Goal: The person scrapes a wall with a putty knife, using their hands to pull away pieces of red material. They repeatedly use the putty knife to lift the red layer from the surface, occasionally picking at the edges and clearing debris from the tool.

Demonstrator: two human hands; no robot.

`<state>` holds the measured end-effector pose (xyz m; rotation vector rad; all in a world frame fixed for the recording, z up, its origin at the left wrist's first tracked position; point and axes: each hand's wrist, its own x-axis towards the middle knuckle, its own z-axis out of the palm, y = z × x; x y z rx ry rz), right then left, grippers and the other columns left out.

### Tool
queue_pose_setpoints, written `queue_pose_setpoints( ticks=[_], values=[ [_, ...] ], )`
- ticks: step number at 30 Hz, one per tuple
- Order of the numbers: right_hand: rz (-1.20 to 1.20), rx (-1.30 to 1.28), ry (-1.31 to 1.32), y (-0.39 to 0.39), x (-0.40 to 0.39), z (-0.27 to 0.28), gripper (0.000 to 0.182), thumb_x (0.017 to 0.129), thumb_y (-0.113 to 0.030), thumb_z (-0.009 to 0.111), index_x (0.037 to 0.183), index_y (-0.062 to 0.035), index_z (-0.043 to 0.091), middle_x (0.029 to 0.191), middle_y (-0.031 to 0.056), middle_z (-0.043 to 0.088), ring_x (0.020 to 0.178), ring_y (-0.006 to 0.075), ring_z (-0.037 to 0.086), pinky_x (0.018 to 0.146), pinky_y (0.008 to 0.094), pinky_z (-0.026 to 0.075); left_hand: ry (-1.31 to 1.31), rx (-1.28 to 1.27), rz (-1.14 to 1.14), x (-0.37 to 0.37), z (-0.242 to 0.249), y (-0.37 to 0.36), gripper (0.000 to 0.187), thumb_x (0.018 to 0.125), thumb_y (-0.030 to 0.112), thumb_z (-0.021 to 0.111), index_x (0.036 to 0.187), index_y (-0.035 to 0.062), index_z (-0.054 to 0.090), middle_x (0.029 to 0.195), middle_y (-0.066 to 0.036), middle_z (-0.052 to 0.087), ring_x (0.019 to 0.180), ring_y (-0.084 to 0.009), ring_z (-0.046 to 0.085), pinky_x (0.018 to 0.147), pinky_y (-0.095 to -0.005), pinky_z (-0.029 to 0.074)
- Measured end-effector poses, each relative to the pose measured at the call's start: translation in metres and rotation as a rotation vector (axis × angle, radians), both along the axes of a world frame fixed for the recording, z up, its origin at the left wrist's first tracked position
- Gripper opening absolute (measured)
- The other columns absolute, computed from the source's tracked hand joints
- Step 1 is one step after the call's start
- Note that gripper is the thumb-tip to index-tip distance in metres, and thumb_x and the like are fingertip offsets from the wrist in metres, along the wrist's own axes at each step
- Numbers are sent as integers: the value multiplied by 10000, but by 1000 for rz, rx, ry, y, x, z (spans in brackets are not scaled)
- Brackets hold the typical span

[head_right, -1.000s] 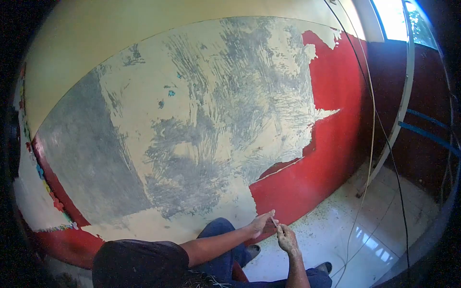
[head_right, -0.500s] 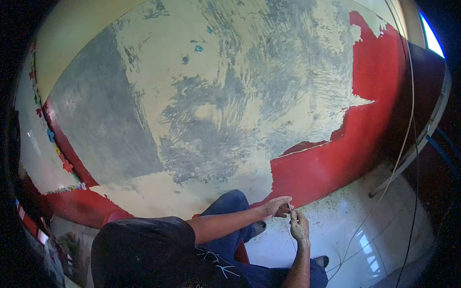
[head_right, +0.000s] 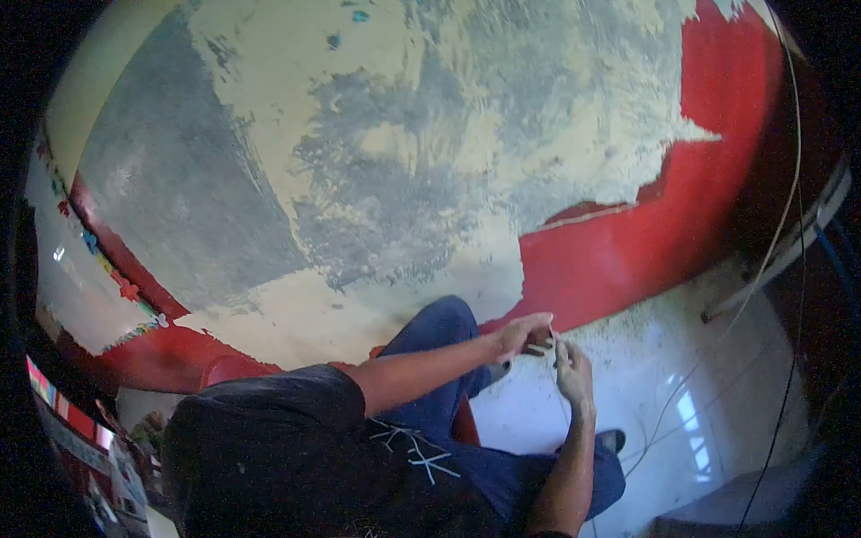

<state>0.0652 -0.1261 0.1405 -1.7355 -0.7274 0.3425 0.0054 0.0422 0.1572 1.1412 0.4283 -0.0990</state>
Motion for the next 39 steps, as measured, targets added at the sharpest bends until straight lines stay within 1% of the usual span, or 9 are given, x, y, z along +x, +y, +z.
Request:
queue_pose_setpoints(
  ticks=[4,10,16,17,20,21,25,28,39],
  values=[
    [3,-14,58,-1,2,-1,442,961,-423,469,801,-21,561,616,37,518,453,98,442,422,277,374,-11,-20,32,3,-6,-1,389,885,527,543,980,158,621,923,0,629,875,-146,585,831,-353,466],
    [54,-94,397,-11,-6,31,468,923,-483,528,936,-21,601,687,35,516,522,100,465,435,261,382,13,43,3,-2,5,-5,383,916,515,511,1066,168,574,982,-32,646,886,-165,607,803,-353,479],
    [48,-117,355,-17,-8,38,514,926,-507,503,1004,-13,621,679,41,521,497,106,466,434,260,396,-11,85,-69,2,2,1,499,914,553,486,1203,147,481,1041,-75,620,915,-201,599,847,-359,463],
    [46,-82,348,-16,-2,26,527,958,-495,432,833,-8,594,635,59,542,463,124,497,426,289,402,-12,51,-74,1,7,1,540,914,558,478,1260,145,436,1104,-105,603,936,-211,593,855,-367,460],
    [16,-45,334,-23,3,33,601,964,-535,367,788,-7,595,579,68,549,444,129,506,427,288,410,-24,98,-51,0,16,-8,540,918,545,487,1239,111,501,1073,-89,604,933,-197,592,804,-351,476],
    [-6,-11,335,-23,5,29,655,963,-567,315,782,-11,611,563,79,560,424,140,503,422,294,421,-23,135,-86,1,19,-10,592,919,544,482,1317,113,403,1161,-135,581,1009,-220,572,872,-378,457],
    [-185,164,485,-18,28,-3,666,952,-590,311,895,-3,620,680,105,629,480,164,541,454,316,455,17,205,-112,8,19,-12,628,920,531,486,1318,50,420,1197,-131,575,1031,-220,559,896,-376,450],
    [-281,125,527,-26,41,1,633,959,-571,319,957,-8,608,725,110,646,503,167,552,456,307,459,67,167,-177,18,-3,-2,598,928,505,486,1285,26,464,1214,-119,573,1033,-213,555,908,-369,446],
    [-331,604,990,-64,71,10,502,1018,-450,259,1074,-30,528,712,111,635,432,126,517,374,235,396,49,-1,-301,156,-52,1,411,961,357,487,1153,-1,547,1116,-132,621,938,-206,599,837,-341,485]
  ],
)
